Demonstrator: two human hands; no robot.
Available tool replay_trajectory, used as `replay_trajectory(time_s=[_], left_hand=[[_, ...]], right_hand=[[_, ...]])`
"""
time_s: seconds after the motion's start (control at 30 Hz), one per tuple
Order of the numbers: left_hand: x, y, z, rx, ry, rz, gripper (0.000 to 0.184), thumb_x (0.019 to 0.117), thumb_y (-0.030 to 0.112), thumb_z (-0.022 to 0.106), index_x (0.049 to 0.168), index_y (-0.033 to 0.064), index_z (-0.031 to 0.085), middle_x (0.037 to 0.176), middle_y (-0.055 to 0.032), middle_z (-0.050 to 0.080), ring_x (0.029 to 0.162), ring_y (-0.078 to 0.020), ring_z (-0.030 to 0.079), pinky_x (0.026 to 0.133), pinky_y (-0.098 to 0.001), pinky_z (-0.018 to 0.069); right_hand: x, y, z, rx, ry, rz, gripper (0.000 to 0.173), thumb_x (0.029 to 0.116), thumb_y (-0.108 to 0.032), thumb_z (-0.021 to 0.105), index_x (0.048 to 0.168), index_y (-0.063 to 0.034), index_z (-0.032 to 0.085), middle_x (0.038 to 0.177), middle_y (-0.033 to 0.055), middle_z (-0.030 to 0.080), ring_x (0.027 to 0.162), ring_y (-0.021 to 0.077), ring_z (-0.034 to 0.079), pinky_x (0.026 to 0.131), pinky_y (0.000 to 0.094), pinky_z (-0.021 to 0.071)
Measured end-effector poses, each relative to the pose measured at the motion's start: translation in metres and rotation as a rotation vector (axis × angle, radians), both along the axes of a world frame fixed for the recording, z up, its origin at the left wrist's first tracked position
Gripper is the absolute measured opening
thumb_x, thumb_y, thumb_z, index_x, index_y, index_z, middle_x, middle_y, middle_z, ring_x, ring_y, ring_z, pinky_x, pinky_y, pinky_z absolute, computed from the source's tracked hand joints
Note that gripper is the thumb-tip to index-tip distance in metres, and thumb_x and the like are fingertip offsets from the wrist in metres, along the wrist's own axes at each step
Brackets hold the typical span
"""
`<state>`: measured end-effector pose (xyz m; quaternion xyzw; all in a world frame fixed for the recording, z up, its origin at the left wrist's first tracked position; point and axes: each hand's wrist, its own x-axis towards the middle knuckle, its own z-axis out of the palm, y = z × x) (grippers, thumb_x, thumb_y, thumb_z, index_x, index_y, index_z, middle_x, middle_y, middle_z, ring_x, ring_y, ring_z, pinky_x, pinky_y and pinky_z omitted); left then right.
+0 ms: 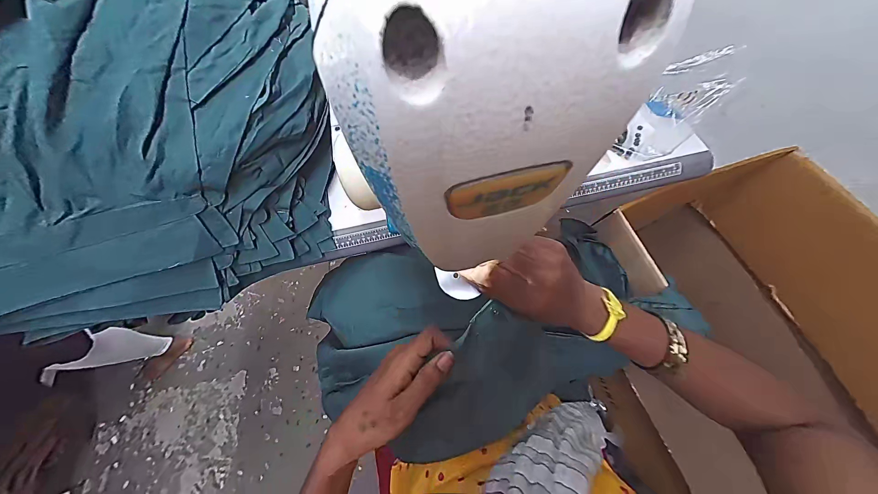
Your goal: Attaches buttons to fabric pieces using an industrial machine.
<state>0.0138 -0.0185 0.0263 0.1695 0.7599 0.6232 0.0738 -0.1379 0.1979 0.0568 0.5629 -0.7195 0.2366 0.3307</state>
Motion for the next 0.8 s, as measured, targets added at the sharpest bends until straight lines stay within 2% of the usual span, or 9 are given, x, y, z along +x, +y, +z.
replay_trajectory(time_s=[0.2, 0.27, 0.33, 0.37, 0.43, 0.53, 0.63, 0.7, 0.8], left_hand=[[-0.017, 0.024, 0.008, -0.005, 0.06, -0.093, 0.025, 0.1064, 0.026, 0.053, 0.097, 0.0047, 0.063, 0.07, 0.0029, 0.055, 0.06, 0.0039, 0.048, 0.056, -0.012, 0.0406], [-0.013, 0.022, 0.004, 0.061, 0.052, -0.132, 0.026, 0.1062, 0.027, 0.054, 0.097, 0.0046, 0.064, 0.069, 0.0038, 0.055, 0.06, 0.0053, 0.048, 0.056, -0.0111, 0.04], [-0.009, 0.019, 0.003, 0.105, 0.056, -0.088, 0.025, 0.1059, 0.027, 0.055, 0.096, 0.005, 0.064, 0.068, 0.0052, 0.055, 0.06, 0.0069, 0.047, 0.056, -0.0097, 0.0398], [-0.008, 0.02, 0.005, 0.098, 0.066, -0.027, 0.025, 0.1056, 0.027, 0.056, 0.096, 0.0055, 0.064, 0.068, 0.0057, 0.055, 0.06, 0.0073, 0.048, 0.056, -0.0096, 0.0404], [-0.008, 0.022, 0.014, 0.055, 0.078, 0.117, 0.022, 0.1031, 0.025, 0.06, 0.099, 0.0056, 0.068, 0.075, 0.0062, 0.063, 0.065, 0.0078, 0.056, 0.061, -0.0099, 0.0476], [-0.023, 0.013, 0.022, 0.183, -0.027, 0.21, 0.009, 0.1012, 0.023, 0.062, 0.107, 0.0153, 0.063, 0.08, 0.0131, 0.063, 0.068, 0.0073, 0.057, 0.062, -0.0106, 0.0483], [-0.044, 0.0, 0.016, 0.308, -0.147, 0.22, 0.016, 0.097, 0.011, 0.059, 0.108, 0.019, 0.05, 0.076, 0.0156, 0.056, 0.064, 0.0051, 0.055, 0.06, -0.0125, 0.0474], [-0.057, -0.001, 0.012, 0.177, -0.053, 0.297, 0.019, 0.0958, 0.007, 0.057, 0.111, 0.0113, 0.047, 0.077, 0.0132, 0.056, 0.067, 0.0041, 0.055, 0.064, -0.014, 0.0482], [-0.07, 0.0, 0.005, -0.081, 0.117, 0.415, 0.032, 0.098, 0.015, 0.058, 0.121, -0.0058, 0.05, 0.097, -0.0013, 0.063, 0.091, -0.0018, 0.063, 0.085, -0.0207, 0.0538]], right_hand=[[-0.015, -0.012, -0.004, -0.009, 0.022, -0.047, 0.013, 0.0889, -0.007, 0.067, 0.079, -0.0093, 0.075, 0.074, 0.0058, 0.071, 0.076, 0.021, 0.069, 0.062, 0.0314, 0.0509], [-0.006, -0.006, -0.002, -0.046, -0.214, -0.009, 0.015, 0.0927, -0.016, 0.067, 0.084, -0.0067, 0.076, 0.083, 0.0079, 0.073, 0.082, 0.0186, 0.071, 0.07, 0.0299, 0.056], [0.019, 0.002, 0.009, 0.026, -0.6, 0.078, 0.037, 0.1022, -0.04, 0.06, 0.097, -0.0048, 0.071, 0.09, 0.0071, 0.072, 0.084, 0.0162, 0.07, 0.073, 0.0333, 0.0576], [0.033, 0.004, 0.014, 0.093, -0.745, 0.119, 0.045, 0.0999, -0.048, 0.06, 0.105, -0.0042, 0.068, 0.093, 0.0072, 0.072, 0.087, 0.0177, 0.071, 0.075, 0.037, 0.0587], [0.056, 0.004, 0.011, 0.134, -0.876, 0.15, 0.053, 0.0951, -0.055, 0.063, 0.112, -0.0046, 0.059, 0.084, 0.0054, 0.065, 0.076, 0.0169, 0.065, 0.066, 0.0348, 0.0543], [0.053, 0.003, 0.005, -0.008, -0.954, 0.091, 0.046, 0.099, -0.044, 0.064, 0.112, -0.0008, 0.056, 0.073, 0.0026, 0.058, 0.062, 0.0104, 0.055, 0.058, 0.0267, 0.0484], [0.038, 0.001, 0.002, -0.088, -0.951, 0.035, 0.04, 0.0993, -0.037, 0.066, 0.112, -0.0005, 0.057, 0.074, 0.0006, 0.06, 0.063, 0.0048, 0.055, 0.06, 0.0215, 0.0475], [0.028, -0.002, -0.007, -0.15, -0.952, -0.027, 0.036, 0.098, -0.033, 0.068, 0.111, 0.0001, 0.06, 0.077, 0.0014, 0.063, 0.067, 0.0038, 0.058, 0.064, 0.0212, 0.0491], [0.007, -0.003, -0.024, -0.232, -1.022, -0.061, 0.027, 0.0995, -0.025, 0.065, 0.109, -0.0008, 0.058, 0.08, -0.0023, 0.062, 0.074, -0.0016, 0.058, 0.072, 0.018, 0.05]])
